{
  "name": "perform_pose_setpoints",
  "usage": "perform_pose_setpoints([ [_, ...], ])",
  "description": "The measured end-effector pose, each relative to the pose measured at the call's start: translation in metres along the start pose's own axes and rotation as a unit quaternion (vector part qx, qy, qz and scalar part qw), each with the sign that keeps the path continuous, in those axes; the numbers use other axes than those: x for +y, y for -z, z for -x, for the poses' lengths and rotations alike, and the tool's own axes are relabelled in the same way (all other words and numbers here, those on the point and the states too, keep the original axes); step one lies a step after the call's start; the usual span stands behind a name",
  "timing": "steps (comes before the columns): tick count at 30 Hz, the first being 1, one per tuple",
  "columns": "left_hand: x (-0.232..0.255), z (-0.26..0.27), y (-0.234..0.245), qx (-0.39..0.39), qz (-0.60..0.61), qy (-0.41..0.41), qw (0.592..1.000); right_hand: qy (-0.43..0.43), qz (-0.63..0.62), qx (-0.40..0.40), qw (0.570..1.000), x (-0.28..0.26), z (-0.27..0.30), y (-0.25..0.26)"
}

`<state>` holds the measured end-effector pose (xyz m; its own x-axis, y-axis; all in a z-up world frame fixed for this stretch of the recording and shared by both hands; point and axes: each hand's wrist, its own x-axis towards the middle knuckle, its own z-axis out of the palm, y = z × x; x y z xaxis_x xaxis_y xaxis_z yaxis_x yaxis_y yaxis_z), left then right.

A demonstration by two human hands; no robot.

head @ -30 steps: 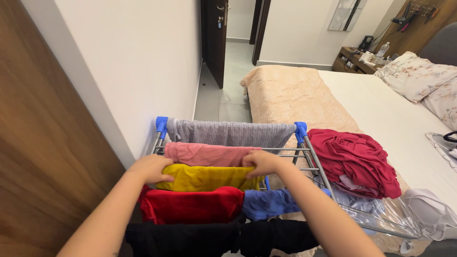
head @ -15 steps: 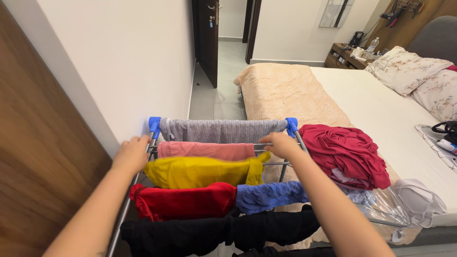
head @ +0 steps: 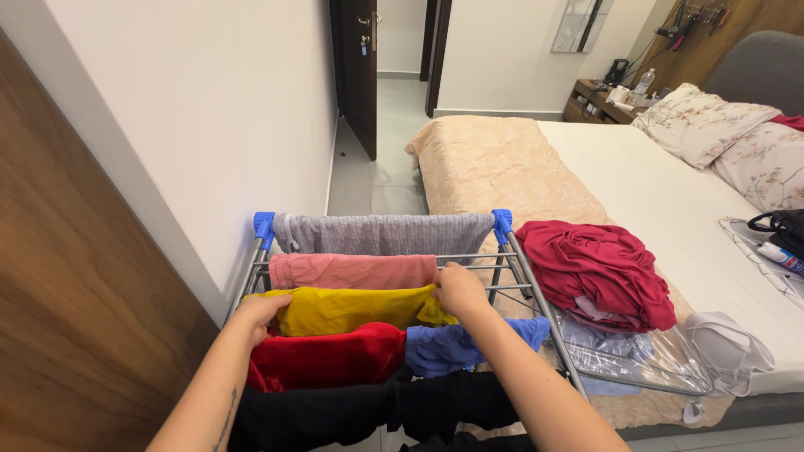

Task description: Hanging various items of clothing from a laundry basket onto a drying rack using both direct hanging and hangers.

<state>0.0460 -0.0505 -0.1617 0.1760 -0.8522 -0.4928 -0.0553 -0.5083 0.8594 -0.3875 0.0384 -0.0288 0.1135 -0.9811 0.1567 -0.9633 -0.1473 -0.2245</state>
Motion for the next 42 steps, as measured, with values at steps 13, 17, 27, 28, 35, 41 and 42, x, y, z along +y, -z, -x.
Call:
perform_pose_setpoints([
  [13,0.04,0.058,-0.004,-0.029,0.157,-0.017,0.987,-0.031,-0.172,0.031,0.984,0.019,0.001,0.014],
  [17,0.023,0.038,-0.005,-0.095,0.277,0.041,0.955,-0.067,-0.252,0.033,0.965,0.025,0.002,0.003],
  [27,0.023,0.022,-0.031,-0.159,-0.08,0.089,0.98,-0.089,-0.255,0.039,0.962,0.002,0.011,0.015],
  [28,0.011,0.008,-0.035,-0.16,-0.08,0.089,0.98,-0.09,-0.255,0.039,0.962,-0.004,0.012,0.015],
  [35,-0.001,0.008,-0.045,-0.095,-0.176,-0.052,0.978,-0.059,-0.207,0.072,0.974,-0.016,0.009,0.001],
  [41,0.032,0.054,-0.02,-0.09,-0.188,-0.066,0.976,-0.056,-0.233,0.101,0.966,-0.007,0.008,0.008],
  [42,0.045,0.066,-0.013,-0.096,-0.186,-0.062,0.976,-0.059,-0.231,0.131,0.962,-0.004,0.007,0.01],
])
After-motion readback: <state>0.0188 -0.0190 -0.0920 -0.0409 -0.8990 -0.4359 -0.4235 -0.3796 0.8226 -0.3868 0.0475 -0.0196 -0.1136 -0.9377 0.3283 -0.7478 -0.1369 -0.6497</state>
